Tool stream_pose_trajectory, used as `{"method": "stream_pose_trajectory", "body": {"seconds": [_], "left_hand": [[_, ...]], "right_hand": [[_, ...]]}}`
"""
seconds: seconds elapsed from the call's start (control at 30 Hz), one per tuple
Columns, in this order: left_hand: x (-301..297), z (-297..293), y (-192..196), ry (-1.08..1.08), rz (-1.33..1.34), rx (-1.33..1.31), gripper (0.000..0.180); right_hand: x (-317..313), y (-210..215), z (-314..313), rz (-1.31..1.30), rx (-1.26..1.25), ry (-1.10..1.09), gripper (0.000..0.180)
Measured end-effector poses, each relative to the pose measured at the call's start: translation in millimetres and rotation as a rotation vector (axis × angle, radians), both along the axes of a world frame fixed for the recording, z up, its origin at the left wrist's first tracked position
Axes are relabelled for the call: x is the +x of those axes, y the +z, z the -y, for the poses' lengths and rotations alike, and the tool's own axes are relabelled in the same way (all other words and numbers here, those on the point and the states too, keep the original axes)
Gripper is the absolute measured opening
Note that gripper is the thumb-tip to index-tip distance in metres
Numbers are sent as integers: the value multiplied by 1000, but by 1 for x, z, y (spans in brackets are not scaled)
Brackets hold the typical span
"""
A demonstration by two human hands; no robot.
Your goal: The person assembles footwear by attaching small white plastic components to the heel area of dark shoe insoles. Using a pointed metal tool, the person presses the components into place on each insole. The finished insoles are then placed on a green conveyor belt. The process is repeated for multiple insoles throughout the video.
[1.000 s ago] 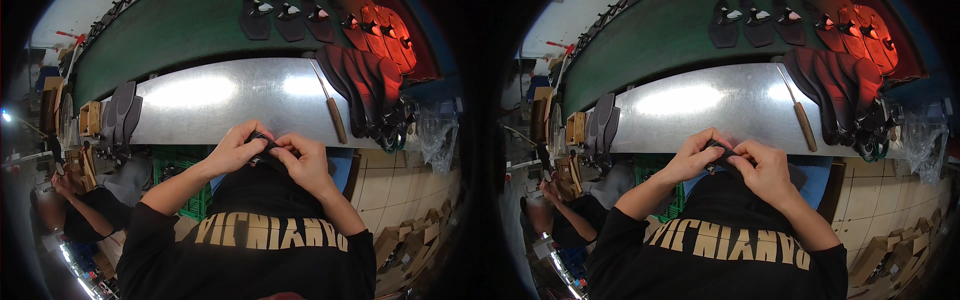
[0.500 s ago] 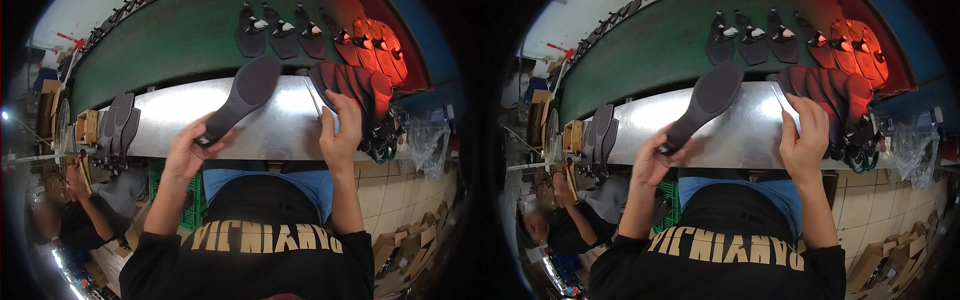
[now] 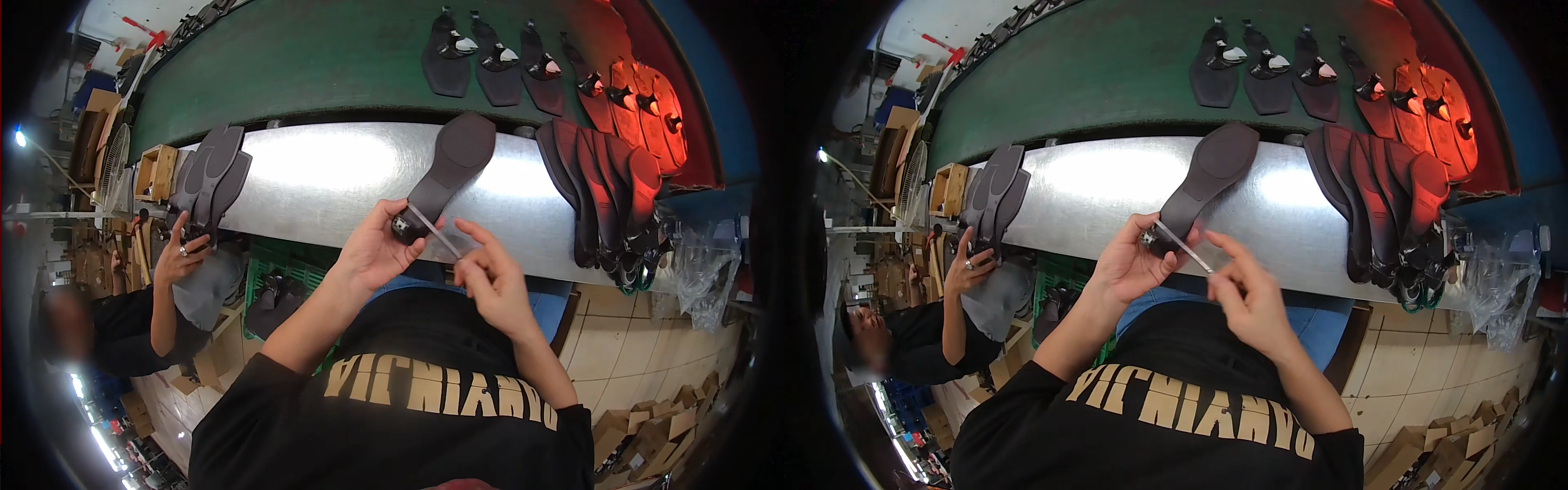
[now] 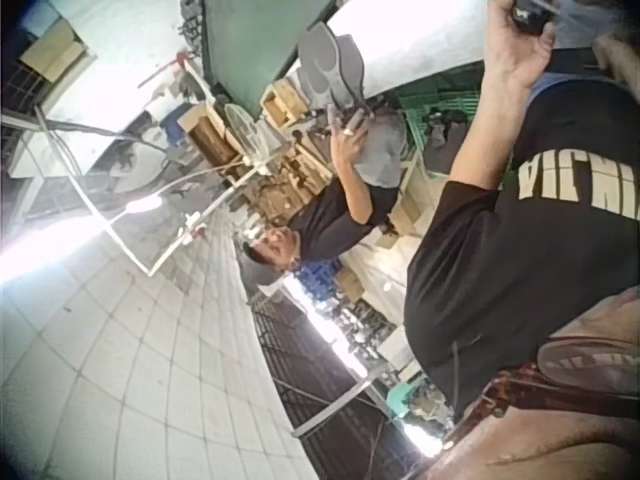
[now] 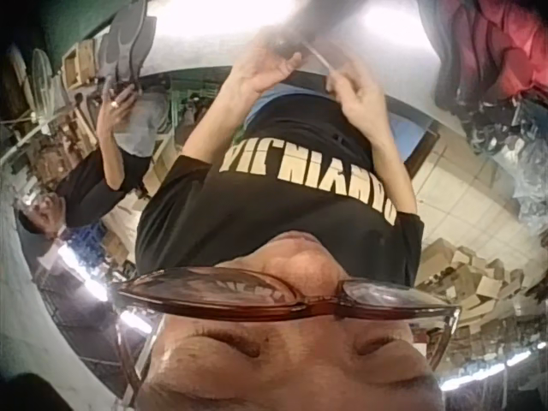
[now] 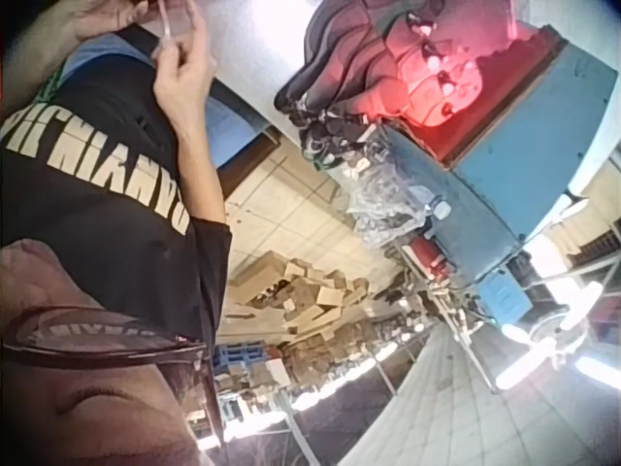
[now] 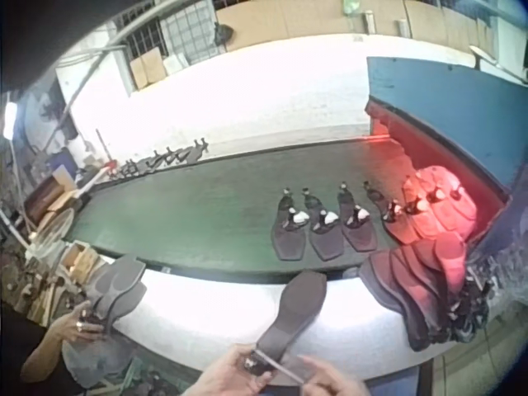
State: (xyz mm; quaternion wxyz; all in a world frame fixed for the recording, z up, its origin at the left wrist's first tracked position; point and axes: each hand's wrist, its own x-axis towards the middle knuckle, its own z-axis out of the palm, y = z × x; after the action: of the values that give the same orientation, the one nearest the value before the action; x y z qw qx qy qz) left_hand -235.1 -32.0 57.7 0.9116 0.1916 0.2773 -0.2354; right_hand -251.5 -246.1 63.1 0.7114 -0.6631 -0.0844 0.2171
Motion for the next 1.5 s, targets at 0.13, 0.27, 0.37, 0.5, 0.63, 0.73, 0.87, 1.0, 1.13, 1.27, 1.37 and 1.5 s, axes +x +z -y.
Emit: {"method": "stream_pose_trajectory", "body": {"seconds": [0.13, 0.27, 0.37, 0.5, 0.63, 0.73, 0.87, 1.0, 1.13, 1.27, 1.37, 1.5], "left_hand": [[-2, 13, -1, -10, 11, 122, 37], [-1, 31, 10, 53, 57, 275, 37], [-1, 35, 1, 88, 190, 407, 39], [-1, 43, -9, 117, 314, 560, 39], [-10, 52, -15, 124, 263, 543, 33], [-5, 51, 0, 87, 185, 440, 38], [1, 48, -2, 7, 242, 376, 40], [-4, 52, 1, -83, 245, 477, 38], [-4, 43, 6, -174, 326, 428, 36], [-1, 44, 3, -146, 332, 450, 30], [0, 50, 5, -77, 334, 508, 27], [-2, 48, 2, -88, 416, 563, 26]], "right_hand": [[-4, 2, -10, -139, 131, -25, 51], [-3, 10, -8, -166, 85, -42, 51], [-6, 12, -10, -155, 58, -78, 48], [-14, 0, -14, -9, 26, -157, 43], [-10, 11, -13, 283, -25, -201, 41], [-8, 14, -17, 190, 39, -306, 29], [10, 7, -5, -23, 67, -350, 16], [23, -5, -2, -243, 230, -288, 13], [26, -9, 1, -279, 267, -222, 12], [27, -10, 5, -325, 263, -183, 11], [28, -10, 7, -354, 279, -165, 11], [29, -9, 14, -440, 327, -108, 11]]}}
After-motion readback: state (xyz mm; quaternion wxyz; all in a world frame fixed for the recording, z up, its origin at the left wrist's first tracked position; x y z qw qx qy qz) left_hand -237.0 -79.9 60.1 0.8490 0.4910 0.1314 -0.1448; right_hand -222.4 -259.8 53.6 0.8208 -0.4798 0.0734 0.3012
